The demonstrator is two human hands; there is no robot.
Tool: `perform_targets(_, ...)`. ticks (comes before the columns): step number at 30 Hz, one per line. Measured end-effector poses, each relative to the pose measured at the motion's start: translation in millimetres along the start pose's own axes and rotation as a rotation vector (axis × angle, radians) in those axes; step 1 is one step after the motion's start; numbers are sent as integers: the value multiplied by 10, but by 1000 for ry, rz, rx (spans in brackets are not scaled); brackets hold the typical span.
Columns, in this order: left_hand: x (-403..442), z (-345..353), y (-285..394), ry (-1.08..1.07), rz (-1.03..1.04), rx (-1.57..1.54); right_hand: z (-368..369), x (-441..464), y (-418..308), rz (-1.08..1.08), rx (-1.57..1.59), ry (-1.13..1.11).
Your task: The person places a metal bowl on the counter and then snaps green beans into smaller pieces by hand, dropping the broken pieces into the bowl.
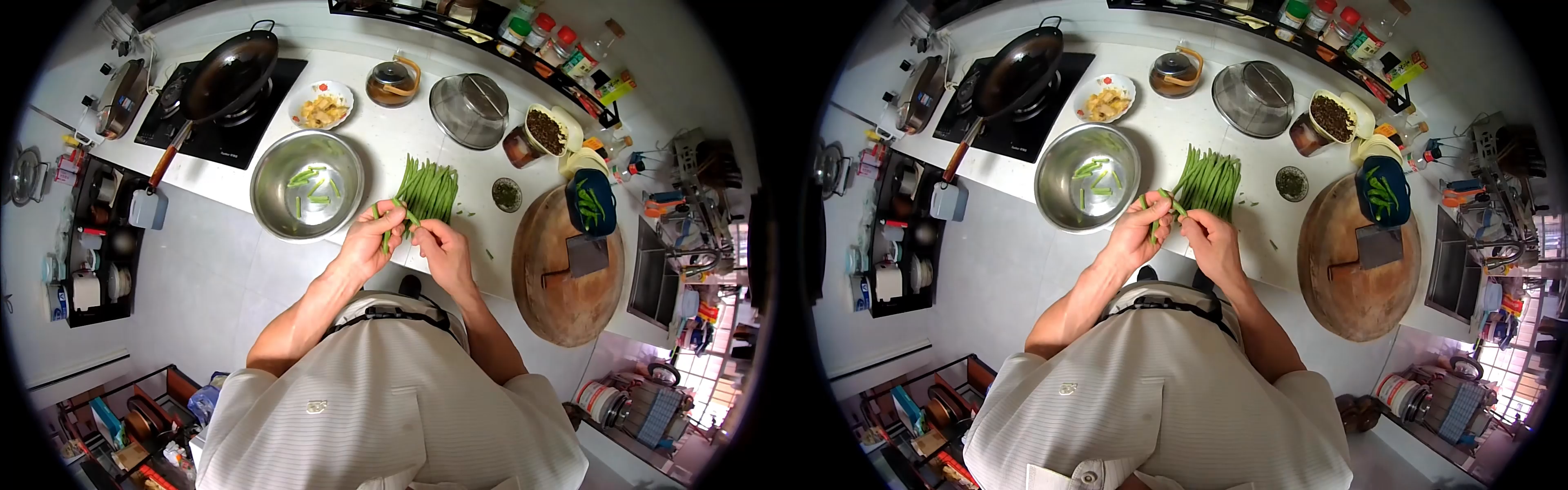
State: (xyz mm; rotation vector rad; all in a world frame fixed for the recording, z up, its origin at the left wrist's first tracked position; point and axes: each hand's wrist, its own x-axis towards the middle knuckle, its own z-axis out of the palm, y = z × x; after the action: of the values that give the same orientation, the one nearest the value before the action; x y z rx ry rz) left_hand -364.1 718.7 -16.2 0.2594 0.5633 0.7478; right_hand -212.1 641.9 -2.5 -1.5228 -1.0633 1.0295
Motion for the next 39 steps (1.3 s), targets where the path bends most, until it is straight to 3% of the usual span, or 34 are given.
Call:
perform_targets(7, -121, -45, -51, -56, 77, 141, -84, -6, 119, -12, -35, -64)
perform_targets(9, -159, -47, -59, -63, 66, 132, -59, -14, 194, -72, 128, -45)
perform_targets(12, -193, -50, -95, -83, 31, 23, -37, -28, 173, -96, 164, -44)
perform_targets(14, -203, -47, -131, -55, -100, -240, 40, -27, 156, -166, 161, -24)
perform_targets(19, -208, -145, -88, -114, -87, -312, 60, 8, 94, -245, 65, -24)
perform_targets(21, -215, -138, -36, -135, -91, -320, 18, 27, 208, -173, -11, -9)
perform_targets(25, -239, -210, 245, 75, -43, -260, -170, 19, 456, 49, -44, 26)
perform_targets(27, -176, -512, 497, 90, 2, -144, -322, 7, 597, 48, -252, 67)
perform_targets(31, -75, -809, 988, 354, 211, 361, -530, -34, 815, -1, -509, 164)
perform_targets(33, 37, -1084, 1081, 363, 178, 509, -576, -57, 861, -27, -529, 195)
perform_targets(35, 145, -1178, 1056, 667, 678, 1375, -639, -63, 910, -53, -549, 234)
perform_targets(36, 39, -966, 1082, 721, 790, 1718, -681, -57, 962, -52, -674, 227)
perform_targets(39, -30, -532, 958, 528, 895, 1775, -733, -25, 1084, -107, -802, 242)
